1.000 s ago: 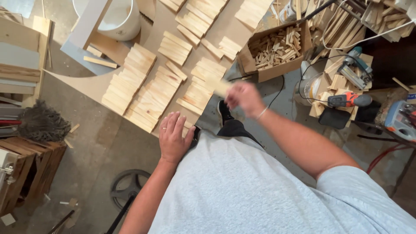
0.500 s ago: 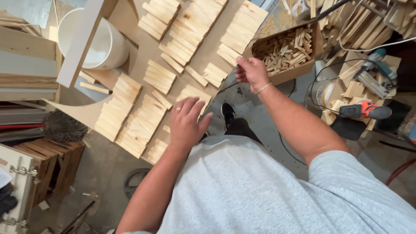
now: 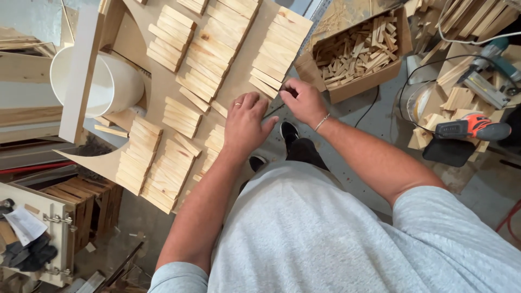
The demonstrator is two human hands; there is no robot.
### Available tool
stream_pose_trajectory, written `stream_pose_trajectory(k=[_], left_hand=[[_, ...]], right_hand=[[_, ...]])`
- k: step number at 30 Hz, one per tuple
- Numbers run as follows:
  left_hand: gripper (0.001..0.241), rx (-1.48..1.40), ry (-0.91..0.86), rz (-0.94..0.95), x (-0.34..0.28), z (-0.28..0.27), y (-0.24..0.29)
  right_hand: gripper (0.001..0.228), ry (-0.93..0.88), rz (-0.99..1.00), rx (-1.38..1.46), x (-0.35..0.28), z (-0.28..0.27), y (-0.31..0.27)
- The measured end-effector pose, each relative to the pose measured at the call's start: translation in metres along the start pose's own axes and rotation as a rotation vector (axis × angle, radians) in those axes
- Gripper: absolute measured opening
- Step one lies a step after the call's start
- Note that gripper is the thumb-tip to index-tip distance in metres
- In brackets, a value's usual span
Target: Arranging and aligning small wooden slats on a curved base to create a shingled pattern
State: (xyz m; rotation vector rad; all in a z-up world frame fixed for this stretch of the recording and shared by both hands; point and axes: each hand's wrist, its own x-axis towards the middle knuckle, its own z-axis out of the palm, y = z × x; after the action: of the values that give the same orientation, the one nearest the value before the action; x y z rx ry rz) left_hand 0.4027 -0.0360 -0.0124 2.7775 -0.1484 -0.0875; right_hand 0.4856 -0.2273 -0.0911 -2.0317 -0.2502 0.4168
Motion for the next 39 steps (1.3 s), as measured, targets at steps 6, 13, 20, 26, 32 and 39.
stream_pose_trajectory(k=[6,13,20,26,32,39], left_hand=[[0.056,-0.002,-0.004,-0.058,0.003,-0.009,0.012],[0.06,-0.008,-0.016,-0.082,0.005,-0.012,0.016],[0.061,0.014,0.01,-0.078,0.005,-0.004,0.014],[0.062,0.019,0.017,-0.074,0.005,-0.002,0.012],[0.062,0.018,0.026,-0.071,0.006,-0.002,0.011],[0.062,-0.012,0.061,-0.036,0.005,-0.003,0.009]], right_hand=[[0.012,-0.024,-0.062,0.019,0.002,-0.002,-0.004],[0.009,-0.031,-0.124,0.06,0.004,-0.005,-0.008],[0.009,-0.026,-0.172,0.023,0.006,-0.005,-0.003],[0.013,-0.043,-0.175,0.02,0.005,-0.007,-0.008],[0.014,-0.051,-0.186,-0.002,0.006,-0.008,-0.011],[0.011,-0.048,-0.227,-0.038,0.005,-0.005,-0.004]])
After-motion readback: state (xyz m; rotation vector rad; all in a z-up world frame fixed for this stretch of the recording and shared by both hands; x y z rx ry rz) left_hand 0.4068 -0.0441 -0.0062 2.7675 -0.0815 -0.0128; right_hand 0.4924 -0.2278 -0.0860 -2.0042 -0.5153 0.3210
